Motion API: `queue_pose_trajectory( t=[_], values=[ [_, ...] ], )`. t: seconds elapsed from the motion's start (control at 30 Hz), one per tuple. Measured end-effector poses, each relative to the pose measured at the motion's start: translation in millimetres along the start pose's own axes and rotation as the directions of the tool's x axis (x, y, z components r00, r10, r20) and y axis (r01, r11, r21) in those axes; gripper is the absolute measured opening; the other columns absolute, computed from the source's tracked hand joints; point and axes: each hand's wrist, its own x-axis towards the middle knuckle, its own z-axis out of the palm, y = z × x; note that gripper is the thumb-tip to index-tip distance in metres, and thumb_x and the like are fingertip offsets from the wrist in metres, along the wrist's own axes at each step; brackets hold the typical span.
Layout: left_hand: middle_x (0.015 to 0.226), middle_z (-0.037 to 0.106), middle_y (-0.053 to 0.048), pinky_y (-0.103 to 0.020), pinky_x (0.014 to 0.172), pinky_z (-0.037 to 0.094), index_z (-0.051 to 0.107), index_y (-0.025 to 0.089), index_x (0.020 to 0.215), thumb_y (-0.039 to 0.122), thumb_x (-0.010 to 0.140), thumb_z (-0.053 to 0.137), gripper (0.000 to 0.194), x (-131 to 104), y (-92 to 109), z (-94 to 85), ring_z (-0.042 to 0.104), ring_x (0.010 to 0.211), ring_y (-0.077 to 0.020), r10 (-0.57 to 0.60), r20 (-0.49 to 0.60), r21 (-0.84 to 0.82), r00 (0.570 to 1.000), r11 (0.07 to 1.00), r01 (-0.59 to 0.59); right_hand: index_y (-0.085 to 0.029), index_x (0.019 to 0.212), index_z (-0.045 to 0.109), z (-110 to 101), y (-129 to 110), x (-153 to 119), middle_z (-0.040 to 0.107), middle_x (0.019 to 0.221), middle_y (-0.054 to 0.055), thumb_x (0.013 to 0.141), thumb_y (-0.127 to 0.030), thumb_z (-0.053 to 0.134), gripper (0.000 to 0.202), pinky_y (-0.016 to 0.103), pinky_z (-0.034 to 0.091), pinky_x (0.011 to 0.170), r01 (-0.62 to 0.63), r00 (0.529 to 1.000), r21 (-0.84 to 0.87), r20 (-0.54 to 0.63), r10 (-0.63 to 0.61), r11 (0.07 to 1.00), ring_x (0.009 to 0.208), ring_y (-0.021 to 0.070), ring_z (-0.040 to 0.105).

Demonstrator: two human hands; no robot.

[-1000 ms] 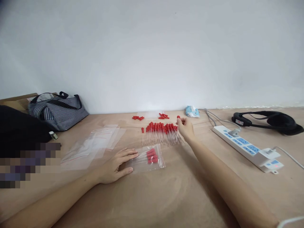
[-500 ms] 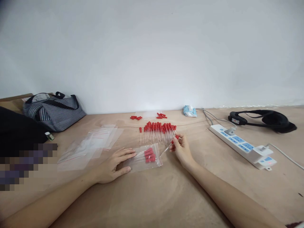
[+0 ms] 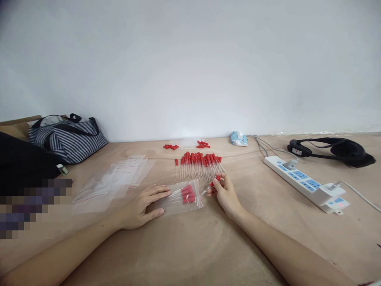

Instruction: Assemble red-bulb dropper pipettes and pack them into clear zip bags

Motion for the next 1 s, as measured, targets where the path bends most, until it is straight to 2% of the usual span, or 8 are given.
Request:
queue_pose_trajectory(
  t=[0.17, 0.27, 0.43, 0.57, 0.7, 0.77, 0.87, 1.0],
  values=[
    [0.130, 0.042, -0.006, -0.043, 0.099, 0.030, 0.043, 0.024, 0.124, 0.039, 0.082, 0.047, 0.045, 0, 0, 0.3, 0.035, 0.120, -0.0238, -0.005, -0.010, -0.004, 1.000, 1.000, 0.005, -0.023, 0.085, 0.037, 1, 4, 0, 0.052, 0.066, -0.005, 0.062, -0.042, 0.064, 0.040, 0.029, 0.049, 0.054, 0.027, 0.997, 0.031, -0.070, -0.025, 0.999, 0.052, 0.0114, 0.057],
    [0.130, 0.042, -0.006, -0.044, 0.098, 0.030, 0.042, 0.023, 0.124, 0.039, 0.082, 0.047, 0.046, 0, 0, 0.2, 0.035, 0.119, -0.0243, -0.010, -0.014, -0.008, 1.000, 1.000, 0.010, -0.024, 0.082, 0.036, 1, 5, 0, 0.053, 0.066, -0.005, 0.061, -0.042, 0.064, 0.039, 0.031, 0.050, 0.057, -0.008, 0.999, 0.050, -0.046, 0.010, 0.999, 0.054, 0.0119, 0.058],
    [0.128, 0.044, -0.006, -0.043, 0.098, 0.031, 0.043, 0.023, 0.123, 0.039, 0.081, 0.048, 0.045, 1, 1, -0.3, 0.037, 0.118, -0.0240, -0.006, -0.022, -0.005, 1.000, 1.000, 0.006, -0.020, 0.075, 0.044, 3, 3, -5, 0.057, 0.064, -0.002, 0.057, -0.040, 0.068, 0.036, 0.029, 0.048, 0.057, -0.055, 0.992, -0.052, 0.114, 0.061, 0.997, 0.055, 0.0115, 0.057],
    [0.128, 0.044, -0.007, -0.043, 0.098, 0.031, 0.043, 0.022, 0.123, 0.038, 0.081, 0.048, 0.045, 1, 1, 0.4, 0.037, 0.118, -0.0244, -0.006, -0.024, -0.004, 1.000, 1.000, 0.006, -0.016, 0.070, 0.059, 2, 0, -8, 0.055, 0.056, -0.003, 0.058, -0.038, 0.068, 0.026, 0.021, 0.038, 0.046, 0.031, 0.960, -0.304, 0.274, 0.056, 0.952, 0.045, 0.0068, 0.044],
    [0.128, 0.043, -0.008, -0.045, 0.098, 0.030, 0.044, 0.022, 0.123, 0.039, 0.081, 0.048, 0.046, 1, 0, 1.5, 0.036, 0.119, -0.0250, -0.021, -0.016, -0.007, 1.000, 1.000, 0.021, -0.017, 0.073, 0.067, 0, 0, -5, 0.051, 0.049, -0.005, 0.064, -0.040, 0.061, 0.024, 0.020, 0.031, 0.044, 0.097, 0.911, -0.394, 0.404, 0.077, 0.914, 0.043, 0.0062, 0.037],
    [0.128, 0.043, -0.007, -0.044, 0.098, 0.030, 0.043, 0.022, 0.123, 0.038, 0.081, 0.048, 0.045, 1, -1, 2.1, 0.036, 0.119, -0.0243, -0.015, -0.019, -0.010, 1.000, 1.000, 0.015, -0.017, 0.075, 0.067, 1, 2, -2, 0.049, 0.048, -0.005, 0.064, -0.039, 0.062, 0.025, 0.020, 0.029, 0.044, 0.098, 0.908, -0.404, 0.410, 0.084, 0.909, 0.043, 0.0062, 0.035],
    [0.128, 0.043, -0.007, -0.042, 0.098, 0.030, 0.043, 0.023, 0.123, 0.038, 0.081, 0.048, 0.045, 1, -1, 2.3, 0.036, 0.119, -0.0237, -0.003, -0.029, -0.013, 1.000, 1.000, 0.003, -0.016, 0.072, 0.063, 5, 6, 0, 0.052, 0.053, -0.004, 0.062, -0.040, 0.063, 0.026, 0.019, 0.028, 0.043, 0.114, 0.941, -0.398, 0.336, 0.028, 0.910, 0.043, 0.0059, 0.036],
    [0.127, 0.044, -0.007, -0.043, 0.098, 0.031, 0.044, 0.023, 0.123, 0.039, 0.081, 0.048, 0.044, 1, 0, 1.0, 0.037, 0.118, -0.0239, -0.010, -0.025, -0.009, 1.000, 1.000, 0.010, -0.016, 0.064, 0.059, 11, 4, -4, 0.051, 0.052, -0.003, 0.070, -0.044, 0.056, 0.029, 0.020, 0.029, 0.043, 0.248, 0.933, -0.490, 0.352, -0.071, 0.836, 0.044, 0.0071, 0.039]
  ],
)
